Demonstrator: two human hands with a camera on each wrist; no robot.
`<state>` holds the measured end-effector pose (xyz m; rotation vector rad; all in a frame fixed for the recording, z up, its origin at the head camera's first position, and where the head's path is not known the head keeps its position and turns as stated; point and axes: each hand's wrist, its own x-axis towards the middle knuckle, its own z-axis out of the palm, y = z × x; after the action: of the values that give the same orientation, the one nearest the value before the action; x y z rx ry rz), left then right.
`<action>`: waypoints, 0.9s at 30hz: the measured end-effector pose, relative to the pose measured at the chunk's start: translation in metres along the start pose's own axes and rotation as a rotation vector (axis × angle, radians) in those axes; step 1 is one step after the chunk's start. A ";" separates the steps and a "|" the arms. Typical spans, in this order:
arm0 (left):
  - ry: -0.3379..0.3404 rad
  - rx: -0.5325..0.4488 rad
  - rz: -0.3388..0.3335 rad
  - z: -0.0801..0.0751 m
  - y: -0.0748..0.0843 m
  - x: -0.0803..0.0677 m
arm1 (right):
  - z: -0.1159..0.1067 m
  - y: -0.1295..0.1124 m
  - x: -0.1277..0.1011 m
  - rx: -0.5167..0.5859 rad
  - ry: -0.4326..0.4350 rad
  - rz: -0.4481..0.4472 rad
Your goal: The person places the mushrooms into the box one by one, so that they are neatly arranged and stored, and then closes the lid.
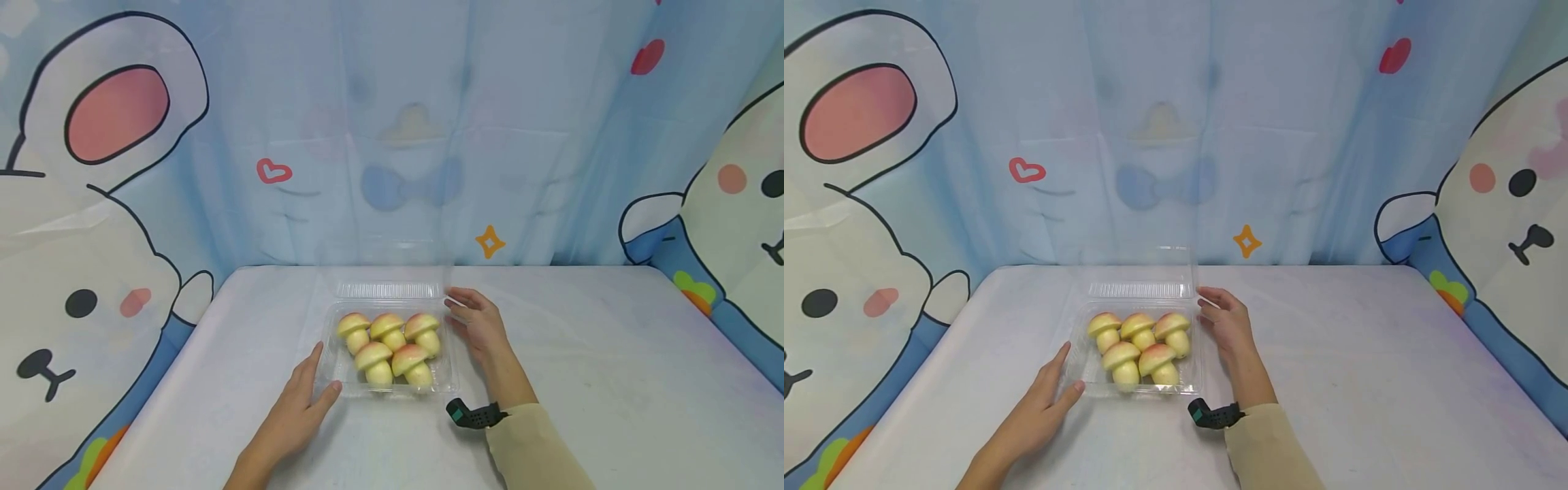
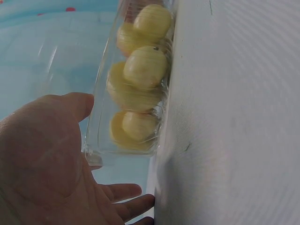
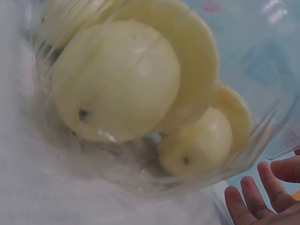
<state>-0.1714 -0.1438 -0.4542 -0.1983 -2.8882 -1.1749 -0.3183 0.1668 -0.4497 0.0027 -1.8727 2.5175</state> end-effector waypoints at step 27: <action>0.035 -0.003 0.005 0.000 0.000 0.000 | -0.006 0.009 -0.007 -0.087 0.033 0.085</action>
<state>-0.1716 -0.1435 -0.4547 -0.1835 -2.8542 -1.1704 -0.3116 0.1698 -0.4605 -0.1197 -2.0091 2.4700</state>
